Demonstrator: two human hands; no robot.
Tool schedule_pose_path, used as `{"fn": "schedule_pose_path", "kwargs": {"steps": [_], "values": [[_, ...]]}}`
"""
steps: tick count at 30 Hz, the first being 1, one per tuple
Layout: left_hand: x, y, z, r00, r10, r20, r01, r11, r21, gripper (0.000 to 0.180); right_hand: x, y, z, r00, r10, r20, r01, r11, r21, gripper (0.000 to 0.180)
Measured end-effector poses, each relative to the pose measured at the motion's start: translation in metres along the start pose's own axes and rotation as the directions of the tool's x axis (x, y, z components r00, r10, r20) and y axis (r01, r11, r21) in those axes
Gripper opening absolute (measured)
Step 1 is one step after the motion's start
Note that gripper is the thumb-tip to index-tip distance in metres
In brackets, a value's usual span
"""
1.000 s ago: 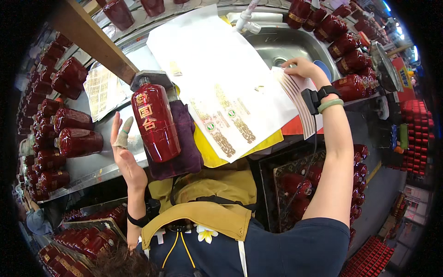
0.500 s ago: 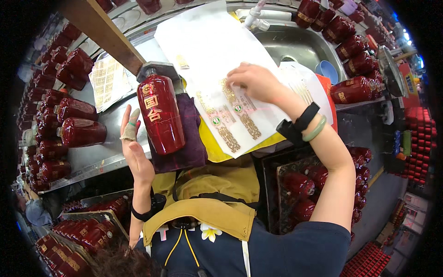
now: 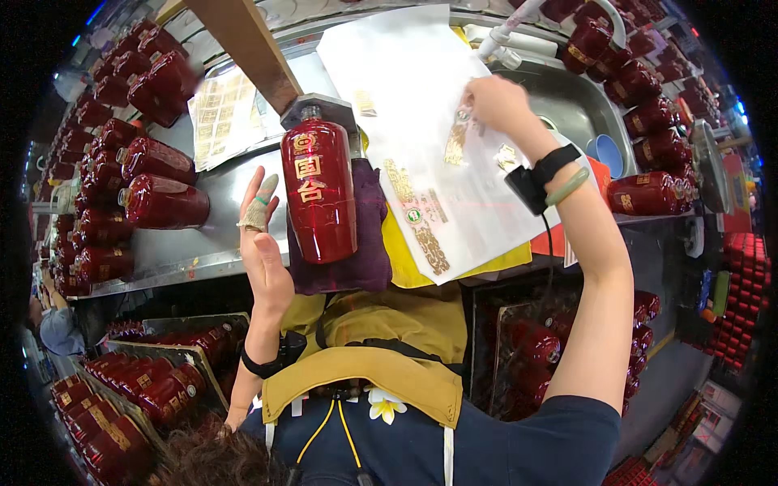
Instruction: Applying and smoothing labels on red liquor bottles on a production line.
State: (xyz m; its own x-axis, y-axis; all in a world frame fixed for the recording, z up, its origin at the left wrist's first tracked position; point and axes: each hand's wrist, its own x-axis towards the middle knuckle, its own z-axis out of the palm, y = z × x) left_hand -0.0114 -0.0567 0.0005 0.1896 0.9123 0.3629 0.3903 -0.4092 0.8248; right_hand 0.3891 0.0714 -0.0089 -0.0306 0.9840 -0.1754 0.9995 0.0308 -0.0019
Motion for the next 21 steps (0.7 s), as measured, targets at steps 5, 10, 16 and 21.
{"fn": "schedule_pose_path", "kwargs": {"steps": [5,10,16,21], "values": [[0.002,-0.013,-0.002,0.997,0.063,-0.039,-0.064,0.998,-0.019,0.07,0.041,0.082,0.009,0.993,0.11,-0.037,-0.099,0.969,0.225,0.051],[0.001,-0.008,-0.004,0.997,0.063,0.043,-0.062,0.997,-0.043,0.065,0.049,0.086,0.016,0.941,0.111,0.32,-0.253,0.858,0.447,0.061],[0.002,0.017,0.0,0.966,0.129,0.225,-0.206,0.91,0.36,0.084,0.026,0.123,0.019,0.929,0.359,0.089,-0.365,0.847,0.386,0.054],[0.01,0.044,0.009,0.965,0.042,0.258,-0.174,0.839,0.515,0.085,-0.011,0.063,-0.027,0.904,0.36,-0.229,-0.292,0.913,0.284,0.048]]}}
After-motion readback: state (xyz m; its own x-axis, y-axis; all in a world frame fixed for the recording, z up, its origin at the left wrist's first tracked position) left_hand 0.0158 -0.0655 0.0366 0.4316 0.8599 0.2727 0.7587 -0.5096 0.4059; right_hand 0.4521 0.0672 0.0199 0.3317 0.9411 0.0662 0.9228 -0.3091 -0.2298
